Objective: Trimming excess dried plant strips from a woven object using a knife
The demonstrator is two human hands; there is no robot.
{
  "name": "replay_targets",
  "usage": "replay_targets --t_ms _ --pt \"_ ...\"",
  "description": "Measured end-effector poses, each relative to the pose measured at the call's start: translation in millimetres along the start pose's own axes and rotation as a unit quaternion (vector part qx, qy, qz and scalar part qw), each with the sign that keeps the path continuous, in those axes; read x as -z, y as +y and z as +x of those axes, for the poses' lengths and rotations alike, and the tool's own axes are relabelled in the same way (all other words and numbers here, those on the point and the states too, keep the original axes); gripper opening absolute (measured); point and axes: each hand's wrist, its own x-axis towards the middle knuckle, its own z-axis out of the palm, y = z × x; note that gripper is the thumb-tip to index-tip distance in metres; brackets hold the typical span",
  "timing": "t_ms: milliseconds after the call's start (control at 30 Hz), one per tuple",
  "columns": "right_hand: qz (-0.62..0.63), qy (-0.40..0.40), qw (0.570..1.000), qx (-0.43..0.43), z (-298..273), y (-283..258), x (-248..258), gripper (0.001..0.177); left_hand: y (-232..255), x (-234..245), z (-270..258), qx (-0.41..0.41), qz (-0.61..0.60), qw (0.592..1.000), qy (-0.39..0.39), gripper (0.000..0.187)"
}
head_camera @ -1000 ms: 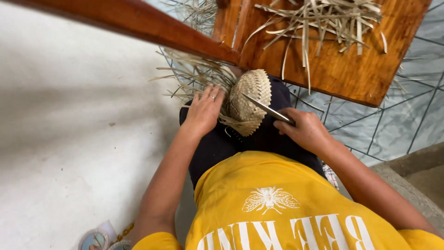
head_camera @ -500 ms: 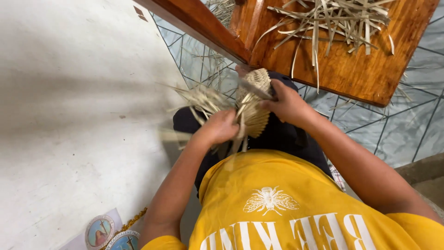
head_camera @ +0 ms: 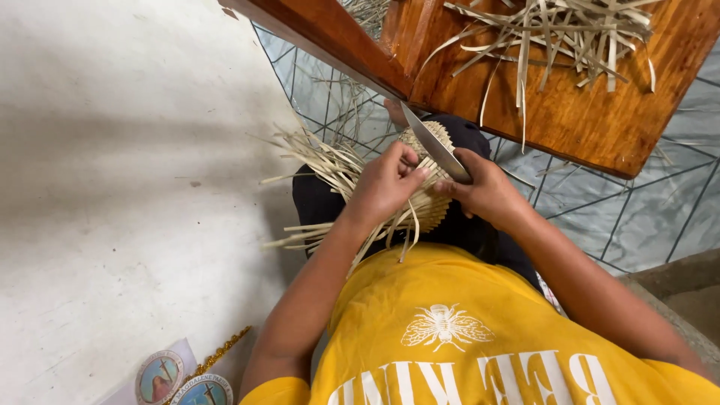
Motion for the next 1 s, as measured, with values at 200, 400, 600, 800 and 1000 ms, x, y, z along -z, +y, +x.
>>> replay_targets --t_ms 200,400,600,800,1000 --pt "0.029 0.029 0.999 -0.016 -4.9 4.7 25.0 0.053 14.1 -14.2 -0.9 0.032 0.017 0.999 -0.008 0.027" --pt "0.139 0.037 0.990 -0.010 -5.3 8.1 25.2 0.034 24.3 -1.0 -6.6 0.015 0.039 0.996 -0.078 0.027" --pt "0.057 0.027 0.998 0.025 -15.9 -11.8 2.2 0.019 17.7 15.8 -3.9 -0.054 0.194 0.977 -0.071 0.017" --pt "-0.066 0.049 0.997 0.006 -2.4 0.9 6.9 0.029 4.0 6.0 -27.2 -0.008 0.063 0.991 -0.114 0.018" --pt "-0.078 0.027 0.996 0.025 -3.5 -1.7 10.7 0.034 30.2 5.1 -40.7 0.010 0.010 0.997 -0.076 0.013"
